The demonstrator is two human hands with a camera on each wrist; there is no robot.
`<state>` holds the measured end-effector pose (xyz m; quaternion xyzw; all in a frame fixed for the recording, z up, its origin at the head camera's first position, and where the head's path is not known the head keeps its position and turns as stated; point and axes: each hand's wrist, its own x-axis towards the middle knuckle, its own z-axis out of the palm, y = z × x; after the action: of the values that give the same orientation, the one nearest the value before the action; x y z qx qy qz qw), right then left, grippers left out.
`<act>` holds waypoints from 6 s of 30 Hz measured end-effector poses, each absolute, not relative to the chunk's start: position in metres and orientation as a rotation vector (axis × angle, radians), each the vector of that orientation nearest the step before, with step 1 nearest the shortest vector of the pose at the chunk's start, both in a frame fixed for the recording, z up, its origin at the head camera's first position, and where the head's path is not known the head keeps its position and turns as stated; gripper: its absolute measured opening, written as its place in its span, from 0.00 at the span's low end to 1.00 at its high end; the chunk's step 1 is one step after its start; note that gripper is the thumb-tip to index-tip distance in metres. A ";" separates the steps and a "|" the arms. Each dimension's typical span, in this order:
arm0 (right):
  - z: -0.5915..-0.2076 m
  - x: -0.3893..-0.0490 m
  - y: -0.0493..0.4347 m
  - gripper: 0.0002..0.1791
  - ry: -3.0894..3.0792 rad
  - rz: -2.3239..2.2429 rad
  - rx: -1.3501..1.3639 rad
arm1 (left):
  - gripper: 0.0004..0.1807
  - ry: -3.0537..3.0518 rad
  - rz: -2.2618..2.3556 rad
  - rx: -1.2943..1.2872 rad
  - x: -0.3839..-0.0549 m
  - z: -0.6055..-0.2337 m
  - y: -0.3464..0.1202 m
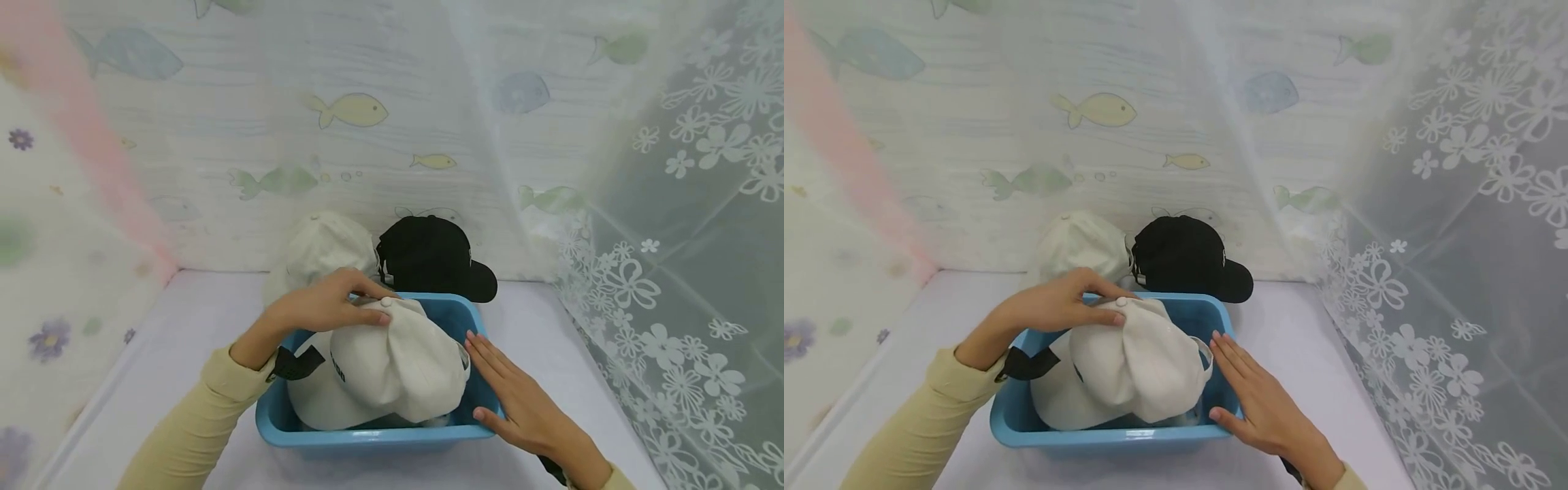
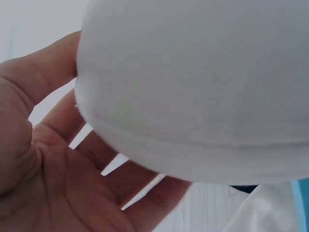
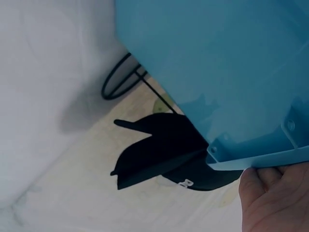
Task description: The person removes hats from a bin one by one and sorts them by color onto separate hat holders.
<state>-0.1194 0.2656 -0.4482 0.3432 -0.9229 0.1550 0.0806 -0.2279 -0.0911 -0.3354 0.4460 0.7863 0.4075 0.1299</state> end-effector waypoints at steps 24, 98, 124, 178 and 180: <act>-0.449 -0.115 0.270 0.44 -2.774 0.549 1.022 | 0.21 2.504 1.519 1.182 -0.223 -0.288 -0.119; -0.450 -0.112 0.272 0.43 -2.763 0.635 0.991 | 0.27 2.741 1.306 0.992 -0.360 -0.395 -0.166; -0.397 -0.117 0.262 0.42 -3.033 0.650 0.911 | 0.28 2.922 1.889 0.420 -0.301 -0.419 -0.208; -0.359 -0.351 0.075 0.50 -3.128 2.050 0.238 | 0.39 2.002 2.205 -0.234 -0.263 -0.498 -0.231; -0.359 -0.352 0.075 0.52 -3.098 2.050 0.203 | 0.38 2.021 2.194 -0.225 -0.264 -0.496 -0.233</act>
<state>-0.3519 0.0752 -0.3588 0.0523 -0.7981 0.5282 -0.2852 -0.2645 -0.2333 -0.4960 -0.0749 0.6736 0.7314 0.0750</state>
